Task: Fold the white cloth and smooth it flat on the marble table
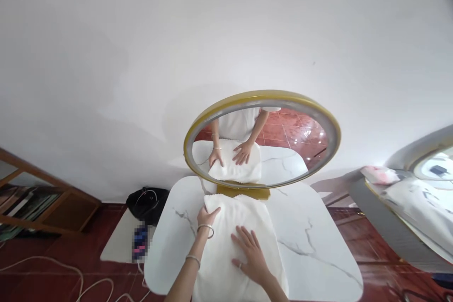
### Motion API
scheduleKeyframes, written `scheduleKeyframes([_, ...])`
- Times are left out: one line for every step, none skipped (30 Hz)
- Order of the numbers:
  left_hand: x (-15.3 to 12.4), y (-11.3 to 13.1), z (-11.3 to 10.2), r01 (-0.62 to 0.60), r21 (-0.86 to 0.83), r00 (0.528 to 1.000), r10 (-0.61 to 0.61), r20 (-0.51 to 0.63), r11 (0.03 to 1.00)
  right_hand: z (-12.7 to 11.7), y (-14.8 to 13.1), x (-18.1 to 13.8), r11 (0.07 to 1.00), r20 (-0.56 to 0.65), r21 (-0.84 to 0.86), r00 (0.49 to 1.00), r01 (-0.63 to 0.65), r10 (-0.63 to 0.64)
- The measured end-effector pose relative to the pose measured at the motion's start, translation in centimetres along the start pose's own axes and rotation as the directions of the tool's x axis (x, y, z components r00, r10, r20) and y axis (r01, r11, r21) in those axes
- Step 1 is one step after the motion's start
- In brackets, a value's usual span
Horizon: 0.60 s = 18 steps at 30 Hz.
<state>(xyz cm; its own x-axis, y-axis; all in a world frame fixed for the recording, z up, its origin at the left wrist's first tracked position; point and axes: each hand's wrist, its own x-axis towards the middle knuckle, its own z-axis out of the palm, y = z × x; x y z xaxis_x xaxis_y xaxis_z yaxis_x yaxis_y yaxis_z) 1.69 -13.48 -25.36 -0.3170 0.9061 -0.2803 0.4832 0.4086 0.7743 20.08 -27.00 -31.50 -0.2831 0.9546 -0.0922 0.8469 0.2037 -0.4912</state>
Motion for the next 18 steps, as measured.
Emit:
scheduleKeyframes([-0.2, 1.2, 0.1, -0.023, -0.004, 1.0, 0.023, 0.01, 1.0, 0.1, -0.2, 0.1, 0.999, -0.001, 0.036, 1.0, -0.019, 0.019])
scheduleKeyframes([-0.8, 2.3, 0.2, -0.051, -0.014, 0.998, 0.051, 0.022, 0.999, 0.4, -0.4, 0.1, 0.997, -0.01, 0.075, 0.999, -0.03, 0.03])
scheduleKeyframes([-1.9, 3.5, 0.4, -0.103, -0.028, 0.994, 0.104, 0.04, 0.994, 0.9, -0.5, 0.2, 0.993, -0.032, 0.116, 0.999, -0.033, 0.037])
scheduleKeyframes([-3.3, 4.8, 0.6, -0.191, -0.05, 0.978, 0.195, 0.076, 0.98, 1.4, -0.5, 0.1, 0.987, -0.075, 0.157, 0.996, -0.03, 0.042])
scheduleKeyframes([-4.9, 6.3, 0.6, -0.312, -0.082, 0.938, 0.32, 0.131, 0.947, 2.0, -0.4, 0.1, 0.981, -0.146, 0.193, 0.988, -0.021, 0.05])
scheduleKeyframes([-6.7, 7.8, 0.5, -0.455, -0.126, 0.859, 0.472, 0.198, 0.882, 2.5, -0.3, 0.0, 0.976, -0.246, 0.217, 0.967, -0.009, 0.063])
scheduleKeyframes([-8.3, 9.3, 0.3, -0.602, -0.185, 0.729, 0.629, 0.268, 0.777, 2.9, -0.2, 0.0, 0.975, -0.37, 0.223, 0.926, 0.006, 0.079])
scheduleKeyframes([-9.8, 11.0, -0.2, -0.719, -0.23, 0.582, 0.749, 0.316, 0.656, 3.0, -0.1, 0.0, 0.977, -0.499, 0.214, 0.862, 0.019, 0.093])
scheduleKeyframes([-11.0, 12.6, -0.8, -0.804, -0.261, 0.443, 0.831, 0.338, 0.535, 2.8, -0.1, 0.0, 0.98, -0.612, 0.199, 0.783, 0.019, 0.109])
scheduleKeyframes([-11.8, 14.1, -1.6, -0.861, -0.269, 0.336, 0.88, 0.336, 0.431, 2.1, -0.3, 0.0, 0.982, -0.694, 0.189, 0.708, 0.006, 0.129])
scheduleKeyframes([-12.2, 15.6, -2.4, -0.903, -0.257, 0.259, 0.913, 0.315, 0.345, 1.1, -0.5, -0.1, 0.982, -0.744, 0.191, 0.65, -0.014, 0.154])
scheduleKeyframes([-12.3, 16.9, -3.3, -0.933, -0.237, 0.201, 0.938, 0.284, 0.271, -0.4, -0.8, -0.3, 0.98, -0.768, 0.197, 0.616, -0.034, 0.176])
scheduleKeyframes([-12.1, 18.1, -4.1, -0.955, -0.214, 0.15, 0.958, 0.246, 0.205, -2.2, -1.2, -0.5, 0.973, -0.77, 0.222, 0.602, -0.059, 0.212])
scheduleKeyframes([-11.8, 19.1, -4.8, -0.971, -0.192, 0.102, 0.973, 0.207, 0.142, -4.1, -1.7, -0.6, 0.973, -0.767, 0.221, 0.605, -0.06, 0.212])
scheduleKeyframes([-11.4, 20.0, -5.5, -0.981, -0.173, 0.054, 0.983, 0.178, 0.085, -6.3, -2.1, -0.7, 0.98, -0.781, 0.197, 0.598, -0.04, 0.181])
scheduleKeyframes([-11.0, 20.9, -6.1, -0.988, -0.152, 0.008, 0.988, 0.151, 0.031, -8.4, -2.4, -0.7, 0.979, -0.794, 0.203, 0.579, -0.034, 0.184])
scheduleKeyframes([-10.7, 21.8, -6.6, -0.992, -0.124, -0.028, 0.991, 0.128, -0.012, -10.5, -2.7, -0.6, 0.978, -0.795, 0.208, 0.577, -0.028, 0.186])
scheduleKeyframes([-10.6, 22.8, -7.1, -0.996, -0.084, -0.047, 0.992, 0.117, -0.038, -12.6, -2.9, -0.4, 0.975, -0.779, 0.219, 0.598, -0.024, 0.19])
